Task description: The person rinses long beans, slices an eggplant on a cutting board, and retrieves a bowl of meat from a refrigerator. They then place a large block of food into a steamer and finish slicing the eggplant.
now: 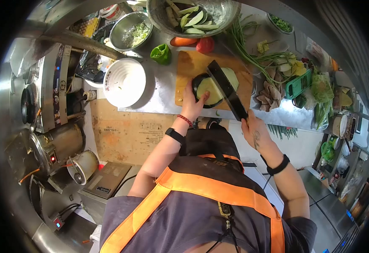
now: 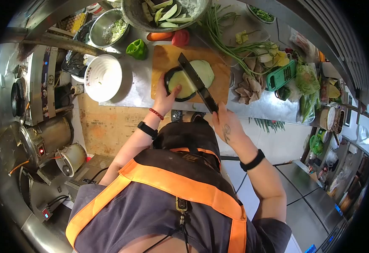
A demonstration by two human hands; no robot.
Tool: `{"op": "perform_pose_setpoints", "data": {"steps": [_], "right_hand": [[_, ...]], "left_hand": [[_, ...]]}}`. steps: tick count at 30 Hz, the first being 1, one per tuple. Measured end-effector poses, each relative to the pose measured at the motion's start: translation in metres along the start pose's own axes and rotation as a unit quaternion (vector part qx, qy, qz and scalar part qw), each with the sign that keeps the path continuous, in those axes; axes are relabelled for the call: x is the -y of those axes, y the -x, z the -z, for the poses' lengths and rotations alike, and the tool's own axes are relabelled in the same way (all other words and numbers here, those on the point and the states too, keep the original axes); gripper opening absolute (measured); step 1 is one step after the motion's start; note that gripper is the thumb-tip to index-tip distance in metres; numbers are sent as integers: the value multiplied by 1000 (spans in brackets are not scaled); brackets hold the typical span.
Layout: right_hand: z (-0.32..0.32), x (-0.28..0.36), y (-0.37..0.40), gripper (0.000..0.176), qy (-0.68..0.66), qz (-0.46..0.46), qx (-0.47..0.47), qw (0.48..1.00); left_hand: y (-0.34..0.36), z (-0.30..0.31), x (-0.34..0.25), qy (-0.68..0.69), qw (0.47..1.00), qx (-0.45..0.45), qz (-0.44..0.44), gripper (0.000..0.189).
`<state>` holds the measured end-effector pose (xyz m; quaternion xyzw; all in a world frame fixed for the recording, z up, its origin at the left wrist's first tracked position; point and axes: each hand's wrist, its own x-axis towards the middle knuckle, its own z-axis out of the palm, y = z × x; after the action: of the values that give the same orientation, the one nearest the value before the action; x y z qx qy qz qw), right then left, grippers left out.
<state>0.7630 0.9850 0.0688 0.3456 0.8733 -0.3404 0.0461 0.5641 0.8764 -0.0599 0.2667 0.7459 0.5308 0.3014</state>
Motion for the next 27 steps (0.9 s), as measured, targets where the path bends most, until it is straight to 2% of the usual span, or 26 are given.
{"op": "perform_pose_setpoints", "data": {"steps": [7, 9, 12, 14, 16, 18, 21, 24, 27], "right_hand": [[-14, 0, 8, 19, 31, -35, 37, 998], [-34, -9, 2, 20, 31, -15, 18, 999], [-95, -38, -35, 19, 43, 22, 28, 998], [-97, -38, -45, 19, 41, -10, 41, 998], [-87, -35, -44, 19, 28, -17, 47, 998], [-47, -17, -36, 18, -1, 0, 39, 999], [-16, -1, -12, 18, -34, -1, -15, 999], [7, 7, 4, 18, -49, -6, -42, 998], [11, 4, 17, 19, -61, -26, -51, 996]], "left_hand": [[-3, -2, 3, 9, 1000, -10, -9, 73], [-5, 0, 5, 17, 1000, -4, -10, 73], [1, -2, 6, -48, 998, -19, -30, 74], [-1, -2, 13, 2, 1000, -12, -28, 75], [-1, 1, 18, 25, 1000, -4, -5, 76], [-4, 7, 16, 19, 999, 9, 35, 77], [-3, 9, 18, 54, 998, -2, 29, 77], [-3, 12, 18, 172, 981, 7, 90, 76], [3, 22, -19, 222, 958, 32, 177, 75]]}}
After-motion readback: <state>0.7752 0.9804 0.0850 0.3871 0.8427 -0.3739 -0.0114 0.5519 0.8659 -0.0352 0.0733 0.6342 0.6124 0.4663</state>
